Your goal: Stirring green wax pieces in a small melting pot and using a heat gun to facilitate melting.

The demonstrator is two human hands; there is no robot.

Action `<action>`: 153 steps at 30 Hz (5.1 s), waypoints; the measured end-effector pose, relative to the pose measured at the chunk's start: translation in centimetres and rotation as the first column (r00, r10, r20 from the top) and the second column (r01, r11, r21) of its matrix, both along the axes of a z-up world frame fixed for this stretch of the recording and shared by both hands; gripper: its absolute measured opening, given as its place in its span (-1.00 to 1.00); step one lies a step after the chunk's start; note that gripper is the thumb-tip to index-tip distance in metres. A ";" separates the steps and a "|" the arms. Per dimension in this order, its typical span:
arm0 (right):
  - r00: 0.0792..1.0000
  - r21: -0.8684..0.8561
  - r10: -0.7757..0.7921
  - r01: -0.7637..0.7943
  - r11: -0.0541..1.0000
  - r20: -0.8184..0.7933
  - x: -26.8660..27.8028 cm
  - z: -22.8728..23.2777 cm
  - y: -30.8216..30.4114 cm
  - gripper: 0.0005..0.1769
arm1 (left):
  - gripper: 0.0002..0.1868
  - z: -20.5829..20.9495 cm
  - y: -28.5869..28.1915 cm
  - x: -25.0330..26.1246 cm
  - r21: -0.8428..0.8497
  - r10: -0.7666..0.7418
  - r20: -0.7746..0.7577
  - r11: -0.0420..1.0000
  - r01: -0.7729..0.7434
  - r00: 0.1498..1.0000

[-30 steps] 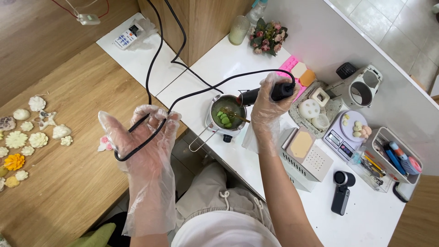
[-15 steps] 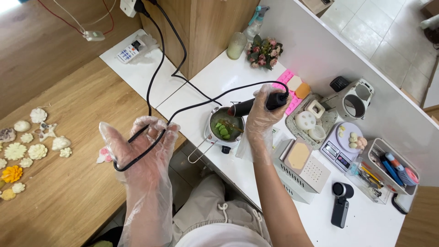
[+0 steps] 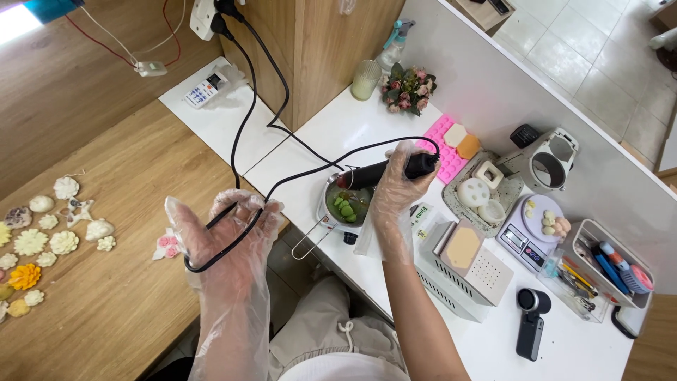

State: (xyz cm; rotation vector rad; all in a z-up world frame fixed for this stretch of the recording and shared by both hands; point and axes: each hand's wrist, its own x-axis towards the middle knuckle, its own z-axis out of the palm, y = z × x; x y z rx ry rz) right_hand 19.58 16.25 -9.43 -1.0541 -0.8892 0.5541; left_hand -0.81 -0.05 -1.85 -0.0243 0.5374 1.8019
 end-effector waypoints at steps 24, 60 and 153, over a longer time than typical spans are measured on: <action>0.993 0.050 0.076 -0.072 0.996 -0.092 -0.2 -0.3 0.2 -0.62 | -0.14 -1.0 0.5 0.0 0.183 0.001 -0.017 0.983 0.002 1.000; 0.992 0.105 -0.113 0.108 0.989 0.049 2.7 0.0 -0.6 -0.63 | -0.08 -0.9 -0.5 1.0 0.128 0.002 -0.020 0.992 0.001 1.000; 0.953 0.275 -0.251 0.291 0.916 -0.171 6.5 -5.2 -2.9 -0.56 | -0.31 -0.1 0.6 2.7 0.025 -0.323 0.084 0.947 0.322 0.943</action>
